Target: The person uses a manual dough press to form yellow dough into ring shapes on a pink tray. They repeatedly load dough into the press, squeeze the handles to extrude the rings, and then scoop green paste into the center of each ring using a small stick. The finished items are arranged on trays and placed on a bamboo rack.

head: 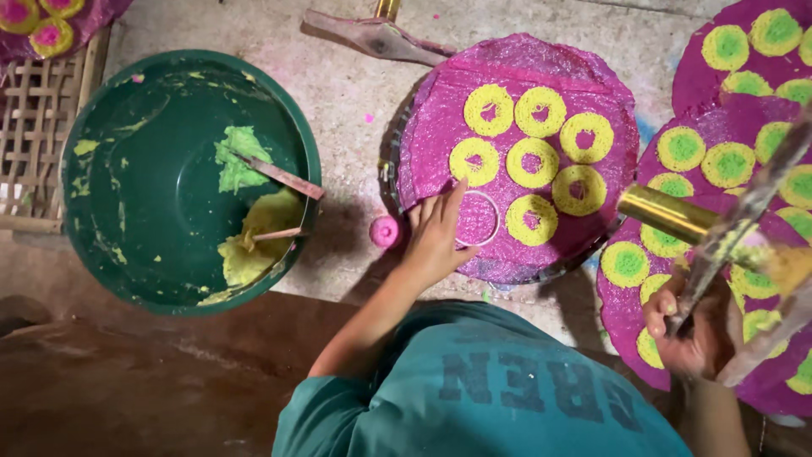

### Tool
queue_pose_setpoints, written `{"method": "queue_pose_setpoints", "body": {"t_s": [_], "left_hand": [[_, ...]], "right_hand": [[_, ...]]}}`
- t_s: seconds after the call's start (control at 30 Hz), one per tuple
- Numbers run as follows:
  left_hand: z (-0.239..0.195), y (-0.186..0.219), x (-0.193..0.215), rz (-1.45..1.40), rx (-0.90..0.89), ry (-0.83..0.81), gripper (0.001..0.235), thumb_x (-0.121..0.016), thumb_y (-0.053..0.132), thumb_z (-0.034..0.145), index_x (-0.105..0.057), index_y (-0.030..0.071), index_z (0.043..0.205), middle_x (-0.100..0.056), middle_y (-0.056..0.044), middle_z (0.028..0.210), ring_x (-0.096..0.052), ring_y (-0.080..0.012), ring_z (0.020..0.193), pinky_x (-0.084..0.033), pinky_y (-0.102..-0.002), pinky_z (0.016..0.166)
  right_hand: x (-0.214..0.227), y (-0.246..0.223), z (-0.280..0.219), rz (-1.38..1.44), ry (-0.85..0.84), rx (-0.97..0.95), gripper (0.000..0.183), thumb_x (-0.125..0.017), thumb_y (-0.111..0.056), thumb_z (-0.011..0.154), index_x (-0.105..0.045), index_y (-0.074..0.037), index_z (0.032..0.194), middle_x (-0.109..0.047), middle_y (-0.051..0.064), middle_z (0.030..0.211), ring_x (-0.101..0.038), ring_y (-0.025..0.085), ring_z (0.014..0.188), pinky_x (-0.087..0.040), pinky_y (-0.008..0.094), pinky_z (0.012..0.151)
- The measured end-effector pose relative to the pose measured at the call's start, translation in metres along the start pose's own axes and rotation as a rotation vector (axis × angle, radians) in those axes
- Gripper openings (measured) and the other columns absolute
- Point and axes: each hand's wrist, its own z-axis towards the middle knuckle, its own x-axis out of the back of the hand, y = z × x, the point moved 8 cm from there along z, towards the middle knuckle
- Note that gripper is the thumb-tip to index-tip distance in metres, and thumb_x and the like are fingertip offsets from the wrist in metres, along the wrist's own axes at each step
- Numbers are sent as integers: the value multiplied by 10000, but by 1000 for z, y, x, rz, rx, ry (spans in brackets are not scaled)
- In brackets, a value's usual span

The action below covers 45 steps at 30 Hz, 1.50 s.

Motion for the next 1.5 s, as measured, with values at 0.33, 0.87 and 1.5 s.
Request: {"method": "queue_pose_setpoints", "body": {"t_s": [0.33,0.87,1.5], "left_hand": [[56,6,11,-1699,146,-98,850,-702,330,977,-343,18,1681,-524,-207,1357,-505,-316,1254,-415,-429,1159],[82,19,40,-2267,-343,81,541,-500,563,1066,-596,83,1296,-592,-59,1071,-595,-237,1120,-399,-490,1226],[95,-37,15,-2341,-358,281,272,-489,448,1011,-509,183,954,-478,35,884,-485,-140,884,-456,-358,949]], "right_hand": [[-67,53,20,-640,-411,-351,542,-462,-475,1094,-590,50,1052,-591,99,739,-521,176,625,-436,314,573],[-134,13,68,-1331,-872,-760,873,-260,-732,962,-671,-13,1240,-718,177,1098,-654,252,1051,-530,414,987],[-220,3,67,-1748,-700,-276,758,-336,-673,959,-719,-19,979,-677,148,706,-674,271,690,-545,461,689]]}}
